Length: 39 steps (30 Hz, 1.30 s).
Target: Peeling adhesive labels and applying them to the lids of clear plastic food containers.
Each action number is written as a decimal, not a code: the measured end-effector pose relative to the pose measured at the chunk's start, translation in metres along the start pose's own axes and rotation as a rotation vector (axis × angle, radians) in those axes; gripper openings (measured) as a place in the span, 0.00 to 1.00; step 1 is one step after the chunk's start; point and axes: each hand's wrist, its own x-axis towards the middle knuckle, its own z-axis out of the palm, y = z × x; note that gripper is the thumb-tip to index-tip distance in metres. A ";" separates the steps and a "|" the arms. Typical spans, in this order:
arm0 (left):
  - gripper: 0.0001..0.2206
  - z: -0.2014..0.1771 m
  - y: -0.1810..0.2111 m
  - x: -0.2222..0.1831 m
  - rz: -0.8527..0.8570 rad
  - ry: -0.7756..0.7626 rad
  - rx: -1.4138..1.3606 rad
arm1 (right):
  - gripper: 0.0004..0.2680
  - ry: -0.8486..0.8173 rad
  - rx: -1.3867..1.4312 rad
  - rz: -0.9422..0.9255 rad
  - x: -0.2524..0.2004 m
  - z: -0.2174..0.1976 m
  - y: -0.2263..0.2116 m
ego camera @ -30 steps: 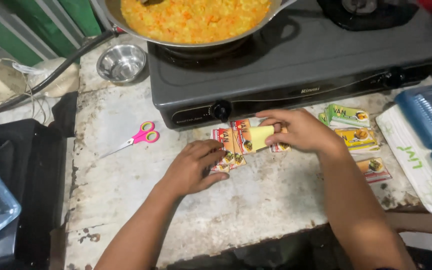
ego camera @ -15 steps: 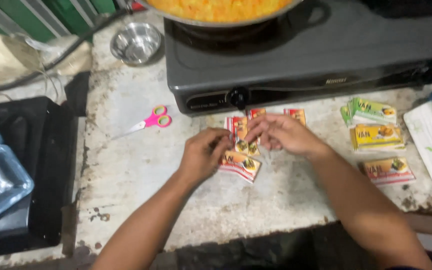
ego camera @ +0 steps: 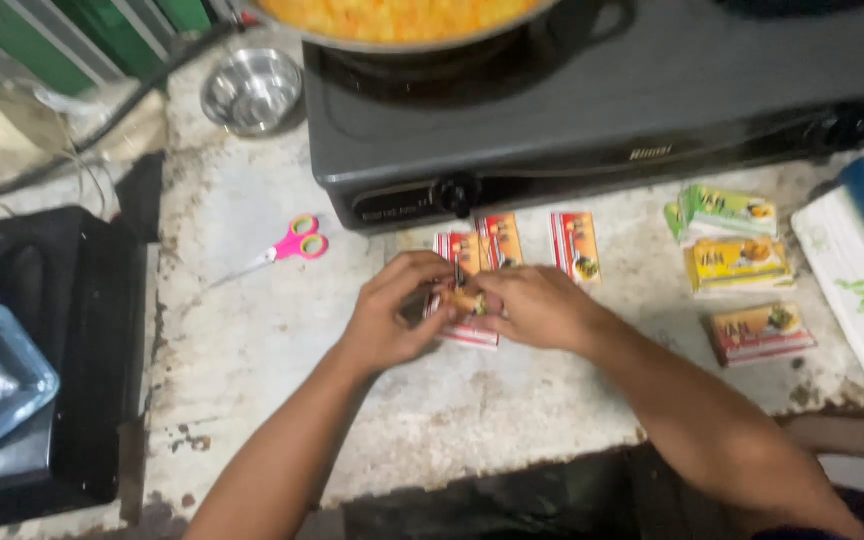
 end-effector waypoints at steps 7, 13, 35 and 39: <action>0.25 -0.002 -0.010 -0.004 0.020 -0.034 0.293 | 0.09 0.086 0.032 0.209 -0.005 -0.013 -0.014; 0.27 0.000 -0.021 -0.011 -0.153 -0.198 0.545 | 0.12 0.361 0.164 0.241 -0.006 -0.020 0.002; 0.31 0.008 -0.007 -0.007 -0.468 -0.174 0.332 | 0.28 0.425 1.162 0.008 0.016 0.026 -0.010; 0.31 0.010 0.004 -0.003 -0.594 -0.147 0.292 | 0.29 0.413 1.241 -0.016 0.008 0.022 -0.024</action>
